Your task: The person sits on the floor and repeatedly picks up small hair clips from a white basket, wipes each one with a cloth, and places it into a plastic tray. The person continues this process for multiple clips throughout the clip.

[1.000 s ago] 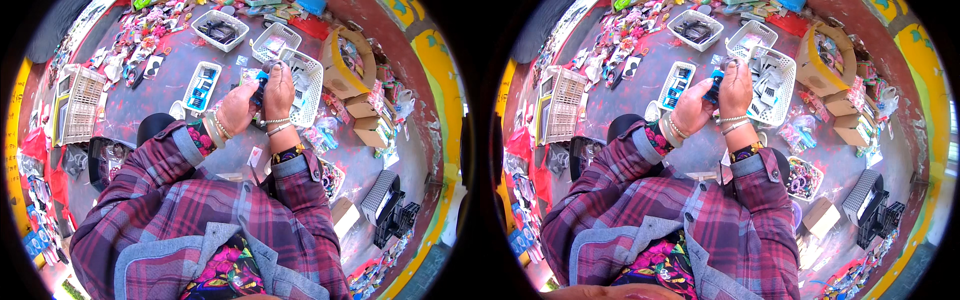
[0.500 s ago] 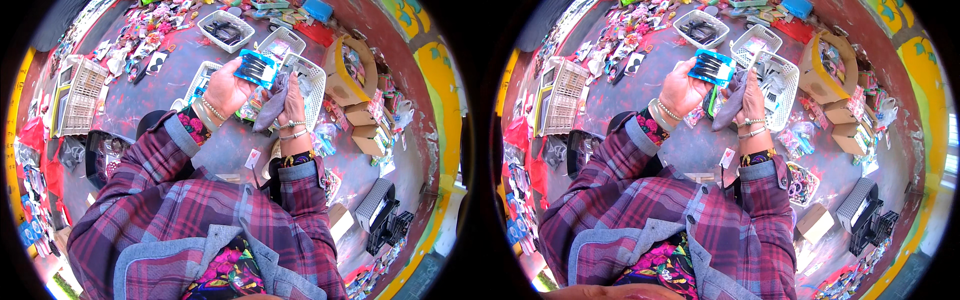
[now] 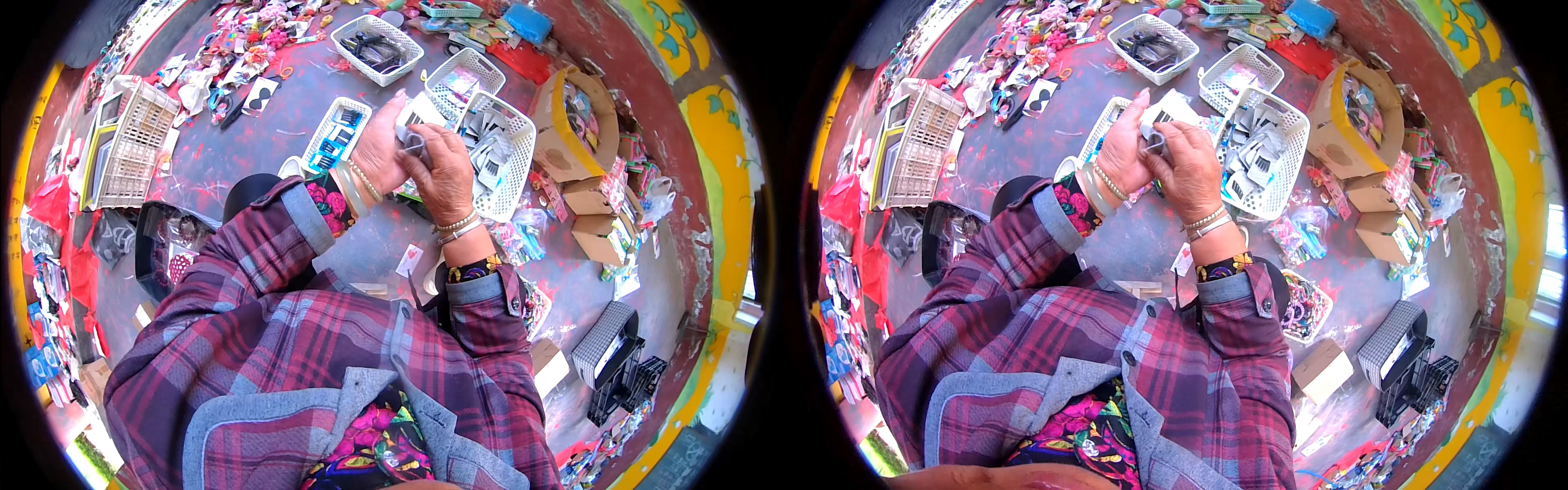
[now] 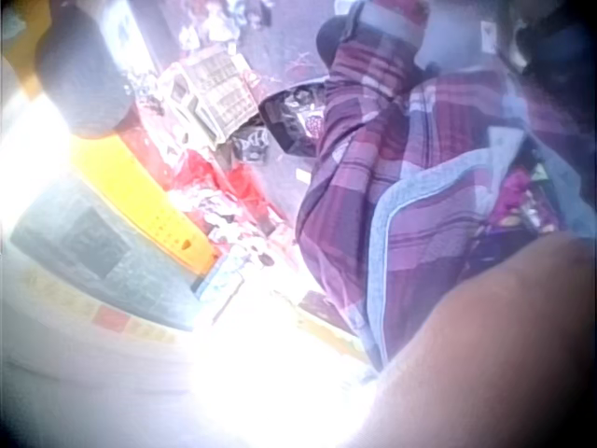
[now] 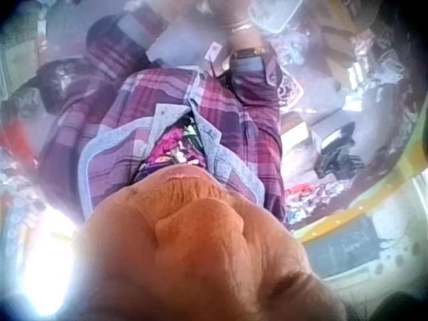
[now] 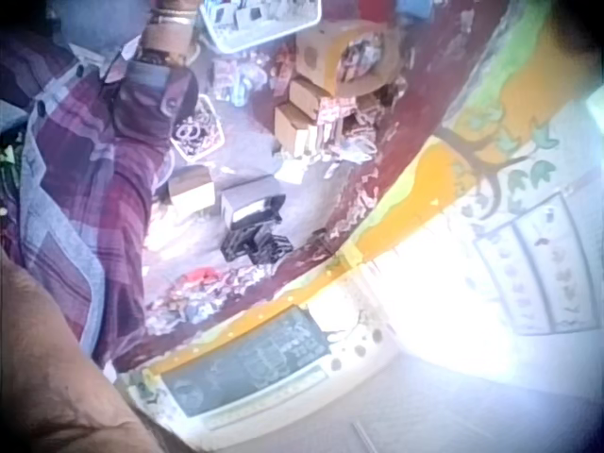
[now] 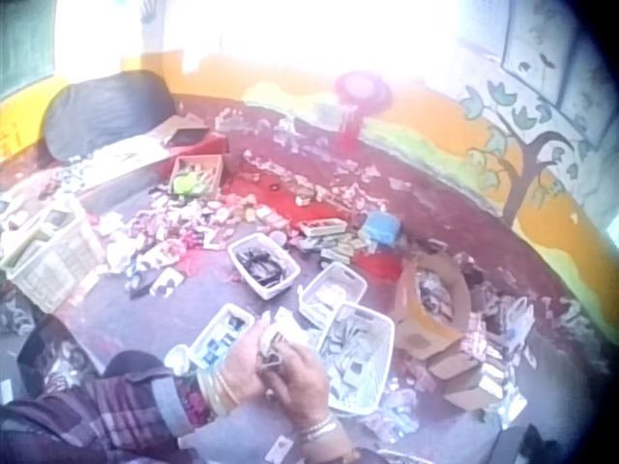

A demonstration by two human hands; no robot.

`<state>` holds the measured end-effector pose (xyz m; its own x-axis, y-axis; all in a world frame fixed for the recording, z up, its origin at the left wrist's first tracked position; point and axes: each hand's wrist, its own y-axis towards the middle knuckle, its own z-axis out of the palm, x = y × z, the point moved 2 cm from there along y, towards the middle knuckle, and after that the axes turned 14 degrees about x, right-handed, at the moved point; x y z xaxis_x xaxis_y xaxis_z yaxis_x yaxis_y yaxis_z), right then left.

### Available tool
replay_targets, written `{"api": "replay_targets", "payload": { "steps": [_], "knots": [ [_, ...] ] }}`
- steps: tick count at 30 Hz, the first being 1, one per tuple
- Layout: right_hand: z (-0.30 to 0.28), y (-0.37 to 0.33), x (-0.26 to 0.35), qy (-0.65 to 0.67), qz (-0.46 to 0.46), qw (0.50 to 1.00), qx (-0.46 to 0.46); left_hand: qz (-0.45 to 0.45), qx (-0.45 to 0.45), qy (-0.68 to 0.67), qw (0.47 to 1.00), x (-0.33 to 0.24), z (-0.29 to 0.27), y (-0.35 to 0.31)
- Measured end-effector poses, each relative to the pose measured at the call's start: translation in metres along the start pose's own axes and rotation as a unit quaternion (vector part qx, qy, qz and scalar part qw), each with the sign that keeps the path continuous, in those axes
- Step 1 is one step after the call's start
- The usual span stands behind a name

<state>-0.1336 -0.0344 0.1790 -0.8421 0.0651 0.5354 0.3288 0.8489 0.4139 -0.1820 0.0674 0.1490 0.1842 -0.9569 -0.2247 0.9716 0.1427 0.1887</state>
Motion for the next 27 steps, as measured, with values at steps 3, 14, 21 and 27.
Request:
{"api": "replay_targets", "payload": {
  "steps": [3,14,21,27],
  "knots": [
    [-0.004,-0.002,-0.012,0.295,0.157,0.942,-0.042,0.026,-0.075,-0.016,0.997,-0.003,-0.006,0.004],
    [0.020,-0.004,-0.014,-0.015,0.062,0.998,-0.020,0.015,-0.053,0.261,0.964,0.019,-0.017,0.000],
    [0.016,0.002,-0.028,0.034,0.079,0.993,-0.086,-0.017,-0.035,0.051,0.998,0.023,0.014,-0.008],
    [0.008,-0.010,-0.079,0.451,0.290,0.832,-0.144,-0.050,-0.077,0.060,0.994,0.022,0.012,-0.012]
  ]
}}
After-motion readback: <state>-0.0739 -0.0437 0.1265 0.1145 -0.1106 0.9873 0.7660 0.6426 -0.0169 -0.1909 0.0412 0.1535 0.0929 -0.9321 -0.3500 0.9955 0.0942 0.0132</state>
